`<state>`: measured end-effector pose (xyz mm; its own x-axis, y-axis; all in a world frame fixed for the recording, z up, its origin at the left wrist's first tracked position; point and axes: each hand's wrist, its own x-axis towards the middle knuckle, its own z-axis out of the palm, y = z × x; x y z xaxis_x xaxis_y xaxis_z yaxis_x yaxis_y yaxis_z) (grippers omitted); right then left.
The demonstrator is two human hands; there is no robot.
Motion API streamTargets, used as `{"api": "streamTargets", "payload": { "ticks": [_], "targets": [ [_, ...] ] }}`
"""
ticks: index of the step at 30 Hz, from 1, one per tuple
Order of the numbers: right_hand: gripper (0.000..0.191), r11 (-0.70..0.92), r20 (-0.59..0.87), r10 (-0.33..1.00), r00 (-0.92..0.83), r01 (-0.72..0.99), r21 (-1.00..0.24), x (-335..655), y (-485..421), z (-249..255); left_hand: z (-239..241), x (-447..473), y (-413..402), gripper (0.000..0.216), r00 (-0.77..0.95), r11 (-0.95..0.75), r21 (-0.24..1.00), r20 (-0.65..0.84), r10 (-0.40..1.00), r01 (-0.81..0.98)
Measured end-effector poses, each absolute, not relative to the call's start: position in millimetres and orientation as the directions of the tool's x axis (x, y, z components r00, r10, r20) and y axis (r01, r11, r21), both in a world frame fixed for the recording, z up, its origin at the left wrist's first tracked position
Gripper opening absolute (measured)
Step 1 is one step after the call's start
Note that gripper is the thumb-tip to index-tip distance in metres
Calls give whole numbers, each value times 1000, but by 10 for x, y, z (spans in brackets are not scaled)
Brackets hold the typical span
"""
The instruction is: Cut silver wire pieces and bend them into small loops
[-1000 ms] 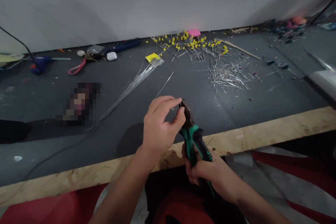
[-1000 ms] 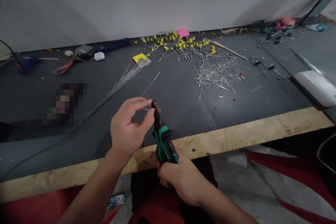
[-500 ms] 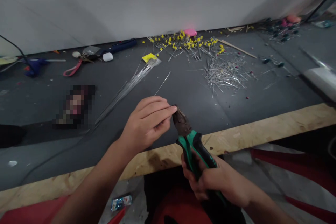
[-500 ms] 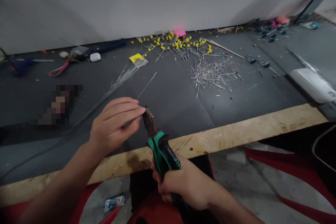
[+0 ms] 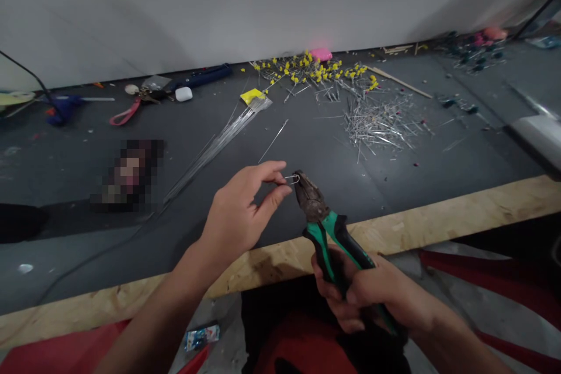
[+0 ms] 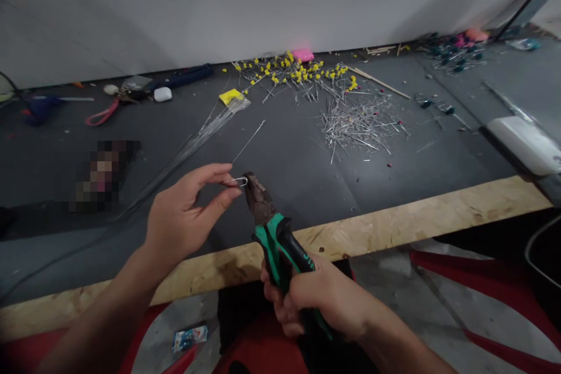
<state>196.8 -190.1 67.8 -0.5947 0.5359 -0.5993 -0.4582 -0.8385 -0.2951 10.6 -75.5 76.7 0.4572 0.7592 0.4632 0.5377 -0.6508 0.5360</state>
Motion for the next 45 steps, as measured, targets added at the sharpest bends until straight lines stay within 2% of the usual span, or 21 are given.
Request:
{"api": "streamTargets", "payload": {
  "ticks": [6, 12, 16, 20, 24, 28, 31, 34, 38, 45],
  "targets": [
    [37, -831, -583, 542, -606, -489, -265, 2010, -1876, 687, 722, 43, -696, 17, 443, -511, 740, 317, 839, 437],
    [37, -832, -575, 542, -613, -486, -265, 2001, -1898, 659, 658, 62, -693, 21, 364, -325, 905, 214, 906, 277],
    [36, -827, -573, 547, -610, -499, -259, 1971, -1911, 661, 579, 123, -725, 26, 280, -220, 959, 165, 946, 178],
    [34, -843, -578, 521, -628, -485, -233, 1951, -1911, 673, 540, 214, -782, 19, 235, -184, 970, 144, 961, 157],
    [37, -855, -586, 503, -636, -464, -230, 1945, -1909, 673, 564, 307, -832, 7, 153, -258, 943, 229, 961, 208],
    [37, -840, -567, 532, -629, -475, -262, 1950, -1915, 669, 573, 365, -829, 7, 121, -286, 944, 268, 956, 166],
    [35, -840, -564, 533, -631, -473, -265, 1943, -1914, 676, 552, 395, -810, 17, 93, -178, 981, 171, 981, 79],
    [35, -841, -597, 531, -601, -461, -284, 1924, -1913, 680, 522, 438, -823, 28, 13, -31, 995, 32, 999, -96],
    [38, -825, -640, 554, -532, -455, -335, 1899, -1933, 637, 492, 526, -917, 16, 19, 165, 948, -167, 986, -270],
    [39, -786, -642, 609, -467, -466, -406, 1881, -1985, 512, 469, 703, -1038, 15, 23, 301, 869, -318, 948, -393]
  ]
}}
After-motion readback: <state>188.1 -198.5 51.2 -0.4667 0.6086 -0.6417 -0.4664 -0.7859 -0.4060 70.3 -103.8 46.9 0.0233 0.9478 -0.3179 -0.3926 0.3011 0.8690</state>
